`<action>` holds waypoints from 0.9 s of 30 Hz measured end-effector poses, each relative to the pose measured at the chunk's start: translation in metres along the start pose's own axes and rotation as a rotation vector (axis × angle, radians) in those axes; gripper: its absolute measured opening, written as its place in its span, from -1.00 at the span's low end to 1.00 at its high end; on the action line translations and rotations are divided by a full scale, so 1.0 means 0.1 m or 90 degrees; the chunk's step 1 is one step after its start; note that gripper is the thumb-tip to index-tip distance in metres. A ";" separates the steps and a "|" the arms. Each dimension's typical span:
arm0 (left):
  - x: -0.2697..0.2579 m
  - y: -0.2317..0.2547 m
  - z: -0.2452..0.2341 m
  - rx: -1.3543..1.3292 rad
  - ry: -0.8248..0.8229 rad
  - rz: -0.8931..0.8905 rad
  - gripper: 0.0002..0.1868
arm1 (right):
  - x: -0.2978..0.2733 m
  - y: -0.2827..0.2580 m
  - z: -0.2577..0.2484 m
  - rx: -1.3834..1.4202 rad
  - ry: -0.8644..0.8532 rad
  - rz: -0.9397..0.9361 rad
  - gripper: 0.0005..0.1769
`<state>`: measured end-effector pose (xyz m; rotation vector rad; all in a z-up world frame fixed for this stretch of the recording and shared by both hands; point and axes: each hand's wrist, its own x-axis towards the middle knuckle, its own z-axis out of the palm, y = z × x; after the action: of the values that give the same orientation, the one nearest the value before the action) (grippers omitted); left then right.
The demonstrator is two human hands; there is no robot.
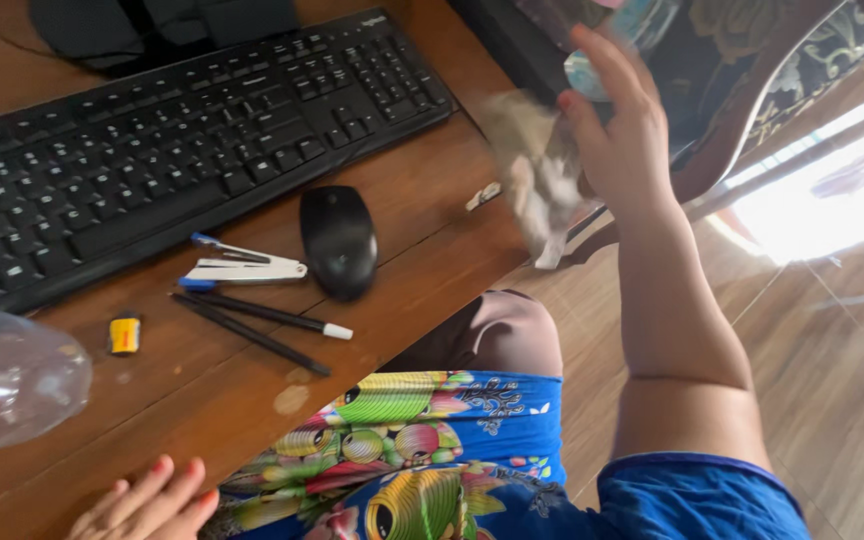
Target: The person cleans a wooden desk using a spray bottle and cloth. They wipe the desk surface, move a laptop and keyboard aside, clean a computer mouse, and wipe the side of a nearby cabinet.
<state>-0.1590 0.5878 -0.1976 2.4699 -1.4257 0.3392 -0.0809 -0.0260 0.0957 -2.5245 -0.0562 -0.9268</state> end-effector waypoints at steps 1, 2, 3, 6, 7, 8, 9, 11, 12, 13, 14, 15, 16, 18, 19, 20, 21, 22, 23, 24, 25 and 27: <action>-0.03 0.00 -0.06 -0.006 -0.004 -0.020 -0.25 | 0.01 -0.05 0.03 -0.113 0.025 -0.066 -0.47; -0.04 0.02 -0.16 -0.022 -0.010 -0.049 -0.25 | -0.01 -0.09 0.08 -0.089 -0.076 -0.027 -0.41; -0.01 0.08 -0.27 -0.040 -0.013 -0.086 -0.25 | -0.06 -0.13 0.12 -0.065 -0.179 0.011 -0.36; 0.30 0.32 -0.60 -0.061 0.040 -0.195 -0.24 | -0.35 -0.21 0.38 -0.121 -0.319 -0.062 -0.25; 0.46 0.40 -0.72 -0.034 0.063 -0.213 -0.23 | -0.43 -0.21 0.46 -0.159 -0.336 -0.119 -0.19; 0.61 0.48 -0.85 -0.002 0.081 -0.224 -0.23 | -0.43 -0.16 0.47 -0.147 -0.335 -0.060 -0.28; 0.77 0.55 -0.97 0.029 0.096 -0.241 -0.22 | -0.39 -0.10 0.48 -0.132 -0.334 -0.003 -0.35; 1.02 0.69 -1.21 0.106 0.089 -0.243 -0.23 | -0.40 -0.05 0.56 -0.124 -0.319 0.046 -0.43; 1.12 0.74 -1.32 0.145 0.082 -0.246 -0.24 | -0.42 -0.07 0.61 -0.132 -0.305 0.037 -0.45; 1.22 0.78 -1.40 0.183 0.077 -0.248 -0.25 | -0.44 -0.09 0.64 -0.140 -0.291 0.028 -0.47; 1.29 0.83 -1.46 0.194 0.083 -0.259 -0.28 | -0.48 -0.15 0.68 -0.125 -0.288 0.013 -0.47; 1.34 0.86 -1.49 0.205 0.088 -0.268 -0.32 | -0.56 -0.24 0.73 -0.110 -0.283 -0.001 -0.46; 1.36 0.91 -1.51 0.217 0.093 -0.278 -0.35 | -0.66 -0.34 0.76 -0.094 -0.279 -0.016 -0.45; 1.37 0.96 -1.52 0.187 0.119 -0.286 -0.42 | -0.87 -0.61 0.76 -0.092 -0.271 -0.029 -0.45; 1.35 0.96 -1.49 0.172 0.135 -0.291 -0.46 | -0.97 -0.74 0.74 -0.093 -0.264 -0.038 -0.45; 1.30 0.95 -1.46 0.136 0.150 -0.280 -0.49 | -1.06 -0.87 0.70 -0.083 -0.253 -0.044 -0.45; 1.22 0.93 -1.43 0.099 0.162 -0.268 -0.52 | -1.16 -1.01 0.65 -0.072 -0.243 -0.049 -0.45; 1.13 0.91 -1.40 0.063 0.175 -0.257 -0.55 | -1.17 -1.10 0.62 -0.062 -0.234 -0.054 -0.45; 1.03 0.87 -1.36 0.028 0.165 -0.258 -0.62 | -1.11 -1.14 0.58 -0.095 -0.232 -0.070 -0.44; 0.92 0.83 -1.31 -0.007 0.155 -0.258 -0.69 | -1.03 -1.18 0.52 -0.129 -0.230 -0.087 -0.44; 0.83 0.78 -1.26 -0.040 0.147 -0.256 -0.75 | -0.94 -1.23 0.47 -0.164 -0.224 -0.103 -0.43; 0.67 0.81 -1.20 -0.077 0.179 -0.293 -0.68 | -0.78 -1.39 0.43 -0.088 -0.131 -0.114 -0.31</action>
<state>-0.2044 0.5361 -0.0536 2.4384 -0.7205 0.4593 -0.1415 0.1257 0.0725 -2.7719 -0.2951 -0.7565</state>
